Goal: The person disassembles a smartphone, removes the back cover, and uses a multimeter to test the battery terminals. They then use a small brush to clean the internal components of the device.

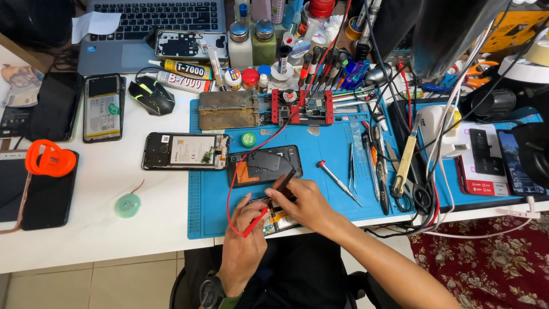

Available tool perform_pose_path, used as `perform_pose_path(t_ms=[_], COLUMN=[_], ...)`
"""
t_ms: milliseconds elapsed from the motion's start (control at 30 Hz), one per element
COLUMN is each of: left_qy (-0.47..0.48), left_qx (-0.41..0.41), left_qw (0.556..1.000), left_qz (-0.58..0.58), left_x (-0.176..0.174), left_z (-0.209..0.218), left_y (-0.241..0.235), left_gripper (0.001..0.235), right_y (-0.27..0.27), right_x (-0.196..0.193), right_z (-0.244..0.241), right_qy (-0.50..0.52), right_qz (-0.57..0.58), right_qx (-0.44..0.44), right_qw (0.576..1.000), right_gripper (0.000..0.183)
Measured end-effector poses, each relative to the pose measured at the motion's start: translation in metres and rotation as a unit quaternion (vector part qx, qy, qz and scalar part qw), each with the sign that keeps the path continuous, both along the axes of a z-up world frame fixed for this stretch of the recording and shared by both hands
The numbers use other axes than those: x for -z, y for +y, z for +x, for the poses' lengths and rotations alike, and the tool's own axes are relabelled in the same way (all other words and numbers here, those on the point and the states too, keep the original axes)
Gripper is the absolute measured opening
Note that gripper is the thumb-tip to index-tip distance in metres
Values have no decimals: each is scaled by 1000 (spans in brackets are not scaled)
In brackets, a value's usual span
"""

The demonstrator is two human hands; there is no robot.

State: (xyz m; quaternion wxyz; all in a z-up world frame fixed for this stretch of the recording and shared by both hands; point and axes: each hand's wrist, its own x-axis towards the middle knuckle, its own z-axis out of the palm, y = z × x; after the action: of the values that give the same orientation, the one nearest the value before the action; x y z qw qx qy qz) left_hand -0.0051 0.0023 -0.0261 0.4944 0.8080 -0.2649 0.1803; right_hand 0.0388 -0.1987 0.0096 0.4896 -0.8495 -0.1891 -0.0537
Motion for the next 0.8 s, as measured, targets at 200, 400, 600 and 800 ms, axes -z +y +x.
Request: perform_pose_path(t_ms=[200,400,600,800], left_qy=[-4,-17,-18,52], left_qx=[-5,-8,-4,-19], left_qw=[1000,1000,1000,998], left_qz=[-5,-9,4,34], left_x=[1,-4,2,10], left_z=[0,1,-1,-6], left_y=[0,-2,-2,-1], left_gripper=[18,14,18,16], right_y=[0,0,-1,0], right_x=[2,1,2,0], right_z=[0,0,0,0], right_qy=[1,2,-4,26], right_qz=[-5,-4,3,-5], right_qx=[3,1,-1,4], right_qw=[1000,1000,1000,1000], right_gripper=[23,23,22,23])
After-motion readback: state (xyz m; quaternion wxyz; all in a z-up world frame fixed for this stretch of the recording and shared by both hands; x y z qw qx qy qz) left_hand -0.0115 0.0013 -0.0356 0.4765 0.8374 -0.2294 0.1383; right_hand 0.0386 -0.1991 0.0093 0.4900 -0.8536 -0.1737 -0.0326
